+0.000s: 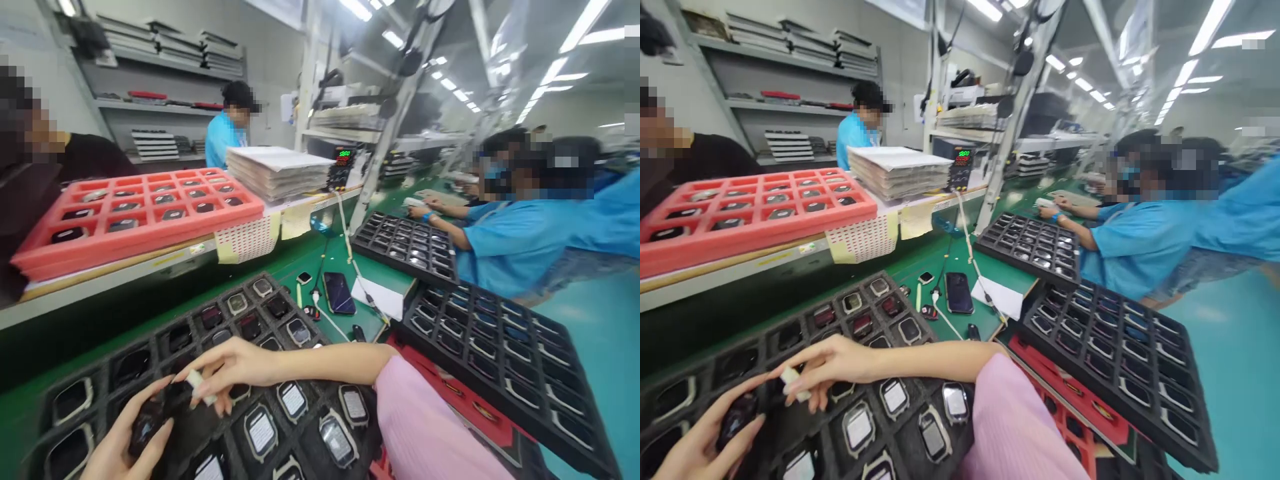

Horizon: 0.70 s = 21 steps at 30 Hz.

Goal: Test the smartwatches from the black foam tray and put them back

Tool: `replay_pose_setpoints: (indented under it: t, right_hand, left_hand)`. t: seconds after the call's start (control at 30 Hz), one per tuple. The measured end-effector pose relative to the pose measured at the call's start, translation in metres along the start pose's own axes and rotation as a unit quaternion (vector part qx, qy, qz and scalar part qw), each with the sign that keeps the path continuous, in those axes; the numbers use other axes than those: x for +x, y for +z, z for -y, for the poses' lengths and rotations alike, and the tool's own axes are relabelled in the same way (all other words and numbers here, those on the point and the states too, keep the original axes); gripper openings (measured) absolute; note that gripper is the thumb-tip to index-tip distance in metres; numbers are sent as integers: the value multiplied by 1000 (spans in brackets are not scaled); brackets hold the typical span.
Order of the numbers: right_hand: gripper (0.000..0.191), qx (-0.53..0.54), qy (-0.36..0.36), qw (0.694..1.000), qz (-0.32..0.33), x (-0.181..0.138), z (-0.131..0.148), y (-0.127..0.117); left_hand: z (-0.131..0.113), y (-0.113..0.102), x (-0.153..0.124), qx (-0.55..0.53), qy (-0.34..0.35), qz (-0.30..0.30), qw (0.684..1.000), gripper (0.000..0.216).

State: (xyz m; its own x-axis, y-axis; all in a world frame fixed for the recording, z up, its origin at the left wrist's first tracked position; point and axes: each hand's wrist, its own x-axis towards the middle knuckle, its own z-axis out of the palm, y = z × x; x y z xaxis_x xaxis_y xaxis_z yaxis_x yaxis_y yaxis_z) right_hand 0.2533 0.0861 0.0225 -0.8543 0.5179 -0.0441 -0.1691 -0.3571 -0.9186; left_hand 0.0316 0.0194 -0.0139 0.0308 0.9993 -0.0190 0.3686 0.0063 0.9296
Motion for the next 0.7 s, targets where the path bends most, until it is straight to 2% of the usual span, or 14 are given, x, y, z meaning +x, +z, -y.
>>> replay_pose_setpoints:
  t: [0.1,0.13,0.23,0.43,0.6,0.7]
  right_hand:
    - [57,5,12,999,-37,3,2,3]
    - [55,8,14,999,-42,3,2,4]
    - [48,4,22,998,-54,6,5,4]
    - [43,-31,14,998,-58,9,13,4]
    - [38,-56,12,996,-63,5,17,7]
    - [42,-59,22,996,-61,5,17,8]
  left_hand:
    - [-17,-5,-1,9,10,62,998,42]
    - [-22,-6,-1,4,15,66,998,41]
    - [-32,-8,0,-1,32,28,999,42]
    - [-38,-11,2,2,70,38,997,46]
    - [-43,-14,-1,11,76,35,996,43]
    - [-42,-14,-2,-8,66,36,997,42]
